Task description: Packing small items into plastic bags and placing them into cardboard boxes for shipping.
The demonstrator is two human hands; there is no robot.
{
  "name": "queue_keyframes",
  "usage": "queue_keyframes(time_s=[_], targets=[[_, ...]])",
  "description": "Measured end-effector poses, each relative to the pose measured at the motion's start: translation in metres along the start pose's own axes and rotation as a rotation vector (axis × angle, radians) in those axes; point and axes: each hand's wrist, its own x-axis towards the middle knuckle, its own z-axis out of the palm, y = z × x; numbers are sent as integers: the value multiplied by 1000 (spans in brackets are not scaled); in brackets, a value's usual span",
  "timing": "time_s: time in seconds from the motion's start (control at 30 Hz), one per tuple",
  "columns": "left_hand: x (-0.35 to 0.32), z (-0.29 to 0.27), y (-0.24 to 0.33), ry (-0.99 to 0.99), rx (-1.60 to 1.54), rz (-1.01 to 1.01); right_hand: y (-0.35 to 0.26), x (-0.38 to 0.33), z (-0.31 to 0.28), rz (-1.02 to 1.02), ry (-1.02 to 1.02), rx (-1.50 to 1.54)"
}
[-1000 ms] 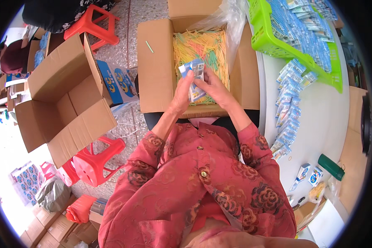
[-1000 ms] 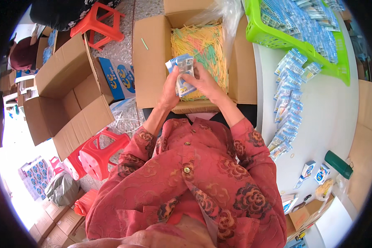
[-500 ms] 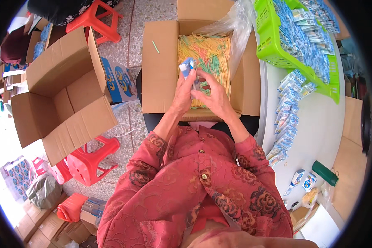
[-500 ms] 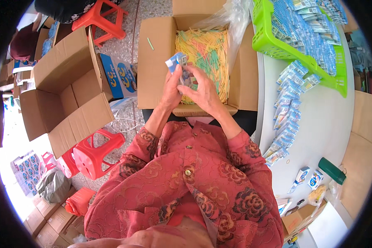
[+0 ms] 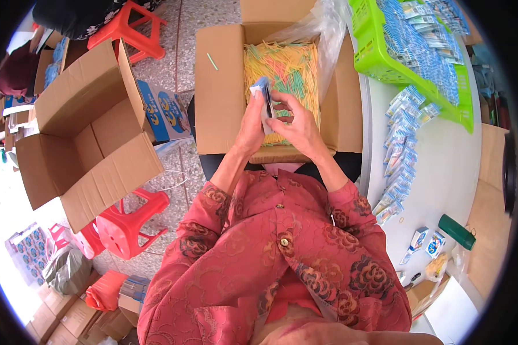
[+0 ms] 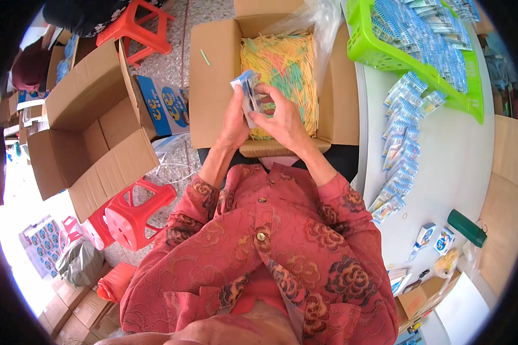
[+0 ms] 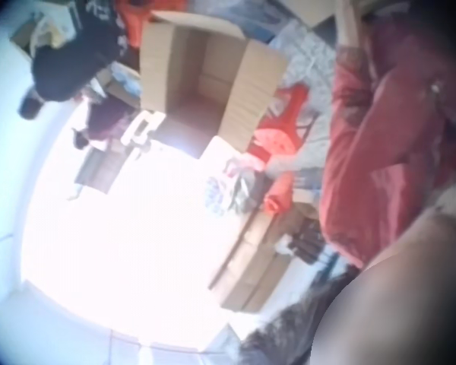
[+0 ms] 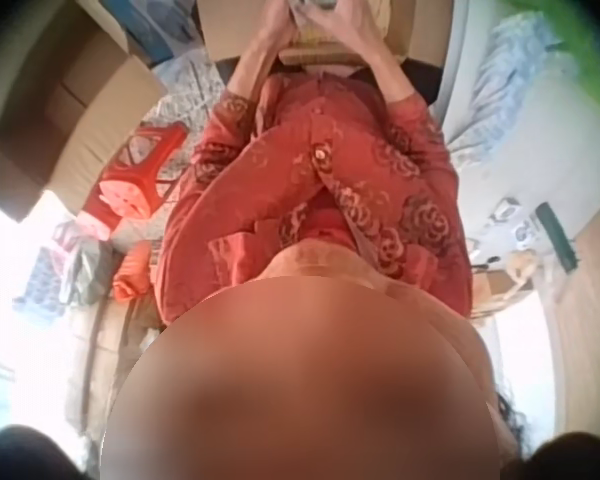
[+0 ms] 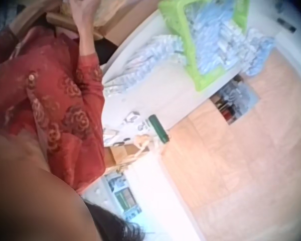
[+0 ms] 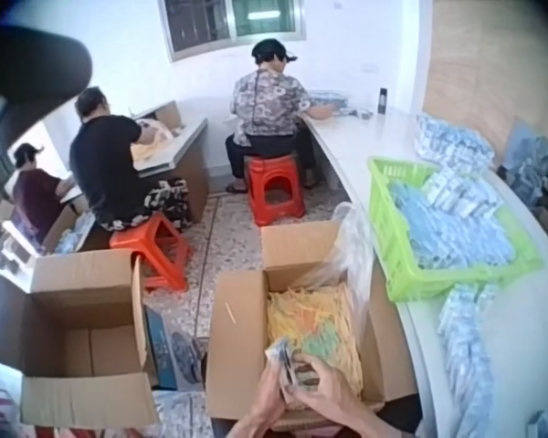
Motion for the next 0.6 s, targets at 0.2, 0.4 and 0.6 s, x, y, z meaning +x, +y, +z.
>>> queue_keyframes(time_s=[0.2,0.4,0.6], targets=[[-4,7,6,-24,-26,-47,2,-2,-4,2,-5,60],[-3,5,3,0,10,-83,14,-1,-5,-3,29,196],[-4,3,1,10,277,-4,14,-3,-6,13,30,147]])
